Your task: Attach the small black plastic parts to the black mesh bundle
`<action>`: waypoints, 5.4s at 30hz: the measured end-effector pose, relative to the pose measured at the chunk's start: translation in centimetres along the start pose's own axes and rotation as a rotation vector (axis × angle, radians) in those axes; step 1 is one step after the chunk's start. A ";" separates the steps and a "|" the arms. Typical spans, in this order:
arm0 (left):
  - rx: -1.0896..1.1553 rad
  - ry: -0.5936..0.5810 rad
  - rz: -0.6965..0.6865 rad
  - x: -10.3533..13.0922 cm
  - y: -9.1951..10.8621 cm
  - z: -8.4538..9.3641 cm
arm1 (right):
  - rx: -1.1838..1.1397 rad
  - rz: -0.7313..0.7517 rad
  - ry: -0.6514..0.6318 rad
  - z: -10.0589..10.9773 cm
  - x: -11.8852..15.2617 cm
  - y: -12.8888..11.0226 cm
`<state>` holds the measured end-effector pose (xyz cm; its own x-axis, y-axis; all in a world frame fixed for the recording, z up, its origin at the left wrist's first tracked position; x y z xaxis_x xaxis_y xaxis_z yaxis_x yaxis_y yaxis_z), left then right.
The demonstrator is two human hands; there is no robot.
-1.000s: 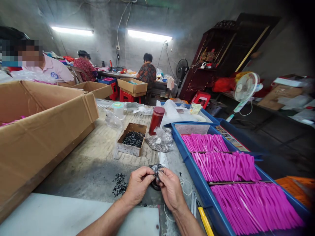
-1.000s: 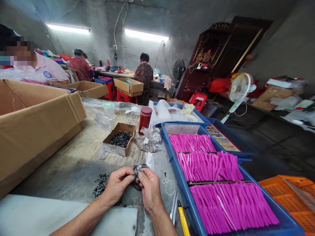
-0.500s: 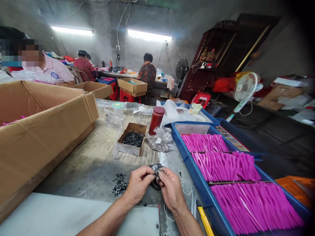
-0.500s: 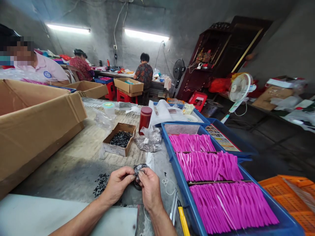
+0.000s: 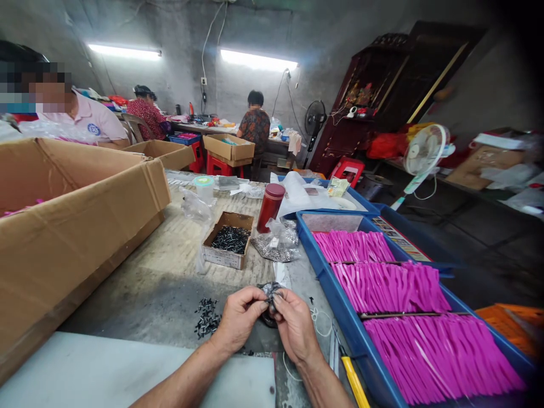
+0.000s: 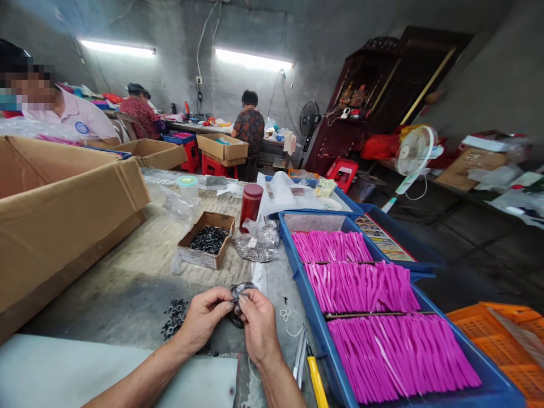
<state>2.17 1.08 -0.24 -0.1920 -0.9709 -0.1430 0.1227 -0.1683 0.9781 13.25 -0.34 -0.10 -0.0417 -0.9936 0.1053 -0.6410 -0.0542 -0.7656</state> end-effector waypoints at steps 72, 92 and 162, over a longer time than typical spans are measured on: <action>-0.066 0.010 -0.038 0.0 0.0 0.1 | 0.022 0.073 0.057 -0.2 0.2 0.3; -0.161 0.026 -0.082 0.0 0.1 0.2 | 0.122 0.103 0.065 0.8 0.1 1.1; -1.228 -0.509 -0.029 0.5 1.7 7.0 | 1.762 0.166 -0.261 1.1 -0.1 -1.1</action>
<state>-4.58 1.51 2.39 -0.5174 -0.8379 0.1741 0.8541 -0.4929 0.1661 14.84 -0.34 0.07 0.2080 -0.9781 0.0047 0.8576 0.1801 -0.4817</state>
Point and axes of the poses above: each hand's wrist, its own x-axis away from the middle knuckle, its own z-axis out of the back of the hand, y = z × x, the point moved 1 cm from there along -x, towards the middle knuckle, and after that the axes turned 10 degrees about -x, right-handed, at the moved point
